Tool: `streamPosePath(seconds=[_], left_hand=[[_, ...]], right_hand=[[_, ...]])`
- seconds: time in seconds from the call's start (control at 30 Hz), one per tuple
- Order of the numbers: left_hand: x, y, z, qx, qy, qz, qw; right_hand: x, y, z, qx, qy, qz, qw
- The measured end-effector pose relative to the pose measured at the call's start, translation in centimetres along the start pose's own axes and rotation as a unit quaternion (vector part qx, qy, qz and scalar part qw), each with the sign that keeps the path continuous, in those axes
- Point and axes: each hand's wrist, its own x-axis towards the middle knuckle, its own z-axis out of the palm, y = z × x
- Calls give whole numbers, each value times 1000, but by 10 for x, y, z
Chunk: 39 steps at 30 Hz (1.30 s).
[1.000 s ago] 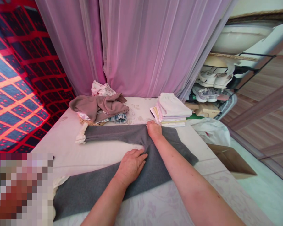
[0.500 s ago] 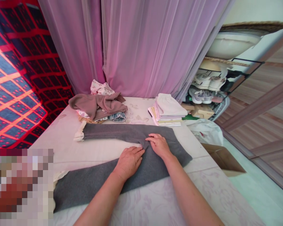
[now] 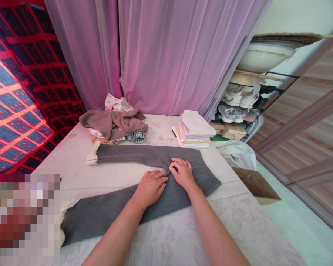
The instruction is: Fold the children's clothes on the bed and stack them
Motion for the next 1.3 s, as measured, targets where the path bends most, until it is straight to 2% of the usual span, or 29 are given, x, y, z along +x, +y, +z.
streamPosePath(seconds=[0.1, 0.23, 0.3, 0.5, 0.63, 0.7, 0.77, 0.8, 0.87, 0.93, 1.0, 1.07, 1.17, 1.23, 1.3], left_hand=[[0, -1, 0, -23, 23, -35, 999], [2, -3, 0, -11, 58, -141, 988], [2, -3, -1, 2, 56, -166, 984], [5, 0, -6, 2, 23, -137, 990], [3, 0, -6, -3, 19, -125, 992], [2, -1, -5, 0, 20, -121, 992], [1, -2, -3, 4, 22, -116, 993], [1, -1, -2, 6, 24, -114, 993], [2, 2, -2, 12, 27, -115, 993], [6, 6, -5, 18, 19, -131, 991], [12, 11, -9, 11, -4, -175, 984], [20, 12, -15, -18, -35, -239, 970], [34, 9, -23, -110, -67, -317, 940], [43, 5, -24, -182, -74, -350, 916], [49, 2, -23, -239, -75, -374, 893]], right_hand=[[1, 2, 3, 17, 29, 7, 999], [1, 10, 5, 57, 87, 25, 994], [1, 13, 6, 63, 93, 19, 994], [1, 11, 7, 87, 116, 37, 989], [-2, 21, -5, 76, 157, 48, 984], [-5, 36, -18, 30, 186, 84, 979], [-8, 56, -35, -32, 197, 167, 966], [-9, 66, -43, -60, 182, 218, 957], [-8, 85, -56, -83, 112, 294, 945], [-6, 98, -65, -79, 33, 318, 944], [-2, 107, -68, -69, -12, 315, 946], [1, 112, -68, -56, -17, 313, 948], [2, 118, -67, 6, 13, 308, 951], [1, 123, -67, 107, 33, 290, 951], [-1, 128, -67, 233, 33, 270, 934]])
